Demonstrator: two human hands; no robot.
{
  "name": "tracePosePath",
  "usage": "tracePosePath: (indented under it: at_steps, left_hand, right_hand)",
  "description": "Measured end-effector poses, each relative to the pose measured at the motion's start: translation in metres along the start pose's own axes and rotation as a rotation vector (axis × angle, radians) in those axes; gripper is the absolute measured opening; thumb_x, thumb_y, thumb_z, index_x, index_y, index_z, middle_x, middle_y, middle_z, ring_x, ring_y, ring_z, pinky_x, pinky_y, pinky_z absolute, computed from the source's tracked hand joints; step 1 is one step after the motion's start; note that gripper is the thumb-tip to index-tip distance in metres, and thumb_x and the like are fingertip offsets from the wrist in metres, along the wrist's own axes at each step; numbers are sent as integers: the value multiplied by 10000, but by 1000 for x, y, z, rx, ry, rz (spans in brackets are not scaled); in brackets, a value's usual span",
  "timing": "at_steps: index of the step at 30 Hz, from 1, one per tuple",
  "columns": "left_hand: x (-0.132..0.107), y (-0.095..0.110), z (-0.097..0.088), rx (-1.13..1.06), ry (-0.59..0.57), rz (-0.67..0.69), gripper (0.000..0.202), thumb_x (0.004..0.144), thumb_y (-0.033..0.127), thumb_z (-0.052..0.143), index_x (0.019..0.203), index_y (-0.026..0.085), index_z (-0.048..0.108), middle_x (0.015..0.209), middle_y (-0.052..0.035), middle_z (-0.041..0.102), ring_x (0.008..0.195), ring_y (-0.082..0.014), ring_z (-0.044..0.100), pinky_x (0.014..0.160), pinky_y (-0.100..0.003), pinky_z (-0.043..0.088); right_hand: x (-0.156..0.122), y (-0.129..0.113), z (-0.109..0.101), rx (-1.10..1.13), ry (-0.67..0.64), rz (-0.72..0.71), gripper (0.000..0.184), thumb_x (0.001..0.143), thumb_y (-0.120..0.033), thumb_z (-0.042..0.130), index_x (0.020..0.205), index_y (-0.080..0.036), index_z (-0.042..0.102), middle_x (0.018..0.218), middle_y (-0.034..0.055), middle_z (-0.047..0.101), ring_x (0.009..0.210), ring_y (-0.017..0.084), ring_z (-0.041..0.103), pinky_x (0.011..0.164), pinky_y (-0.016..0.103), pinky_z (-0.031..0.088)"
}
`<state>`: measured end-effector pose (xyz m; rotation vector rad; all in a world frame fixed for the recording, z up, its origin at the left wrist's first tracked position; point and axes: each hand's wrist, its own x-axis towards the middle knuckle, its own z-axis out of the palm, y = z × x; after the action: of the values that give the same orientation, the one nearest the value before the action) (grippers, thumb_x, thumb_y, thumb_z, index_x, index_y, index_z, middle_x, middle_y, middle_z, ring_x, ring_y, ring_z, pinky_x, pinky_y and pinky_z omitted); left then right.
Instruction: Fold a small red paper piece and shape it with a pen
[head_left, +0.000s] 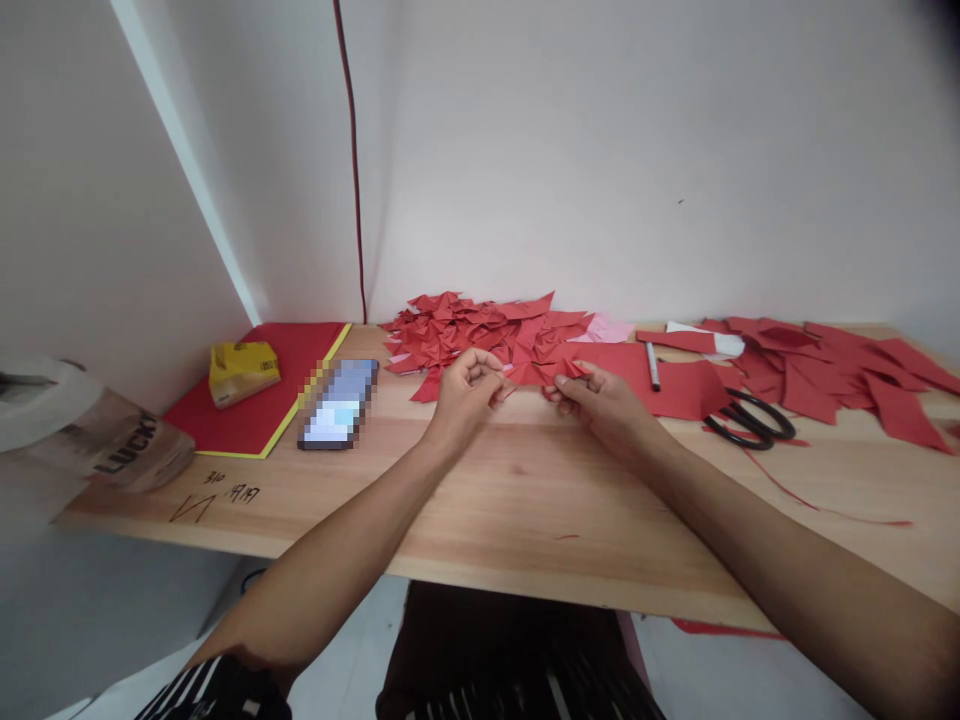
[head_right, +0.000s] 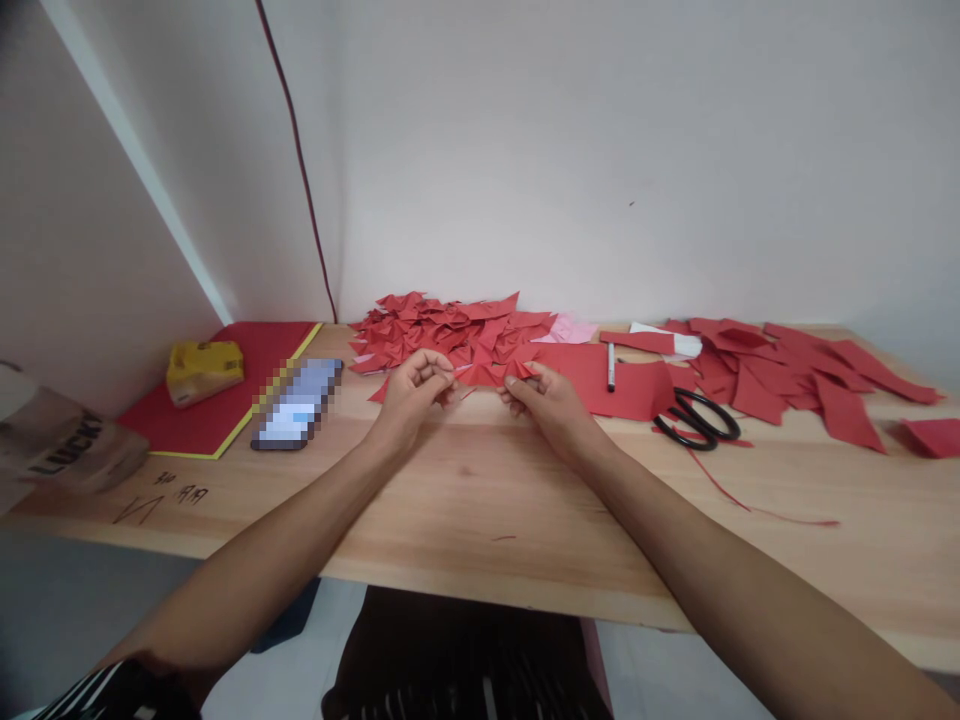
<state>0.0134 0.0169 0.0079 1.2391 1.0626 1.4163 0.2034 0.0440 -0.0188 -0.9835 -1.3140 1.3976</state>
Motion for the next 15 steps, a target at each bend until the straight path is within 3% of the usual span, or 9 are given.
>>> tracePosePath:
  at_steps: [3,6,12,15]
  left_hand:
    - [0,-2,1,76,-26,7,161,748,253,614,861,179,526,659,22,546,569,-93,504,521,-205,385]
    - [1,-5,1,184,-32,55,235,733,262,662,925,176,558,888,-17,602,661,-84,516,573,-195,403]
    - [0,-9,2,268,-125,140,348,730,231,677,1059,204,566,1171,-66,598,1114,-181,531,735,-210,440]
    - [-2,-8,3,296,-146,132,370,737,214,663,1093,213,562,1210,-75,593,1165,-198,516,714,-211,441]
  right_hand:
    - [0,1,0,-2,-5,-1,388,704,-512,764,819,-204,559,732,8,642,604,117,532,588,270,424]
    - [0,4,0,-25,-19,-7,355,734,-500,744,838,-200,585,738,6,637,614,120,536,595,271,430]
    - [-2,5,3,-29,-51,-5,333,747,-486,736,855,-200,602,729,-2,634,615,125,543,599,278,430]
    - [-3,5,4,-34,-58,9,328,754,-477,733,868,-204,592,723,-2,640,620,131,553,607,284,433]
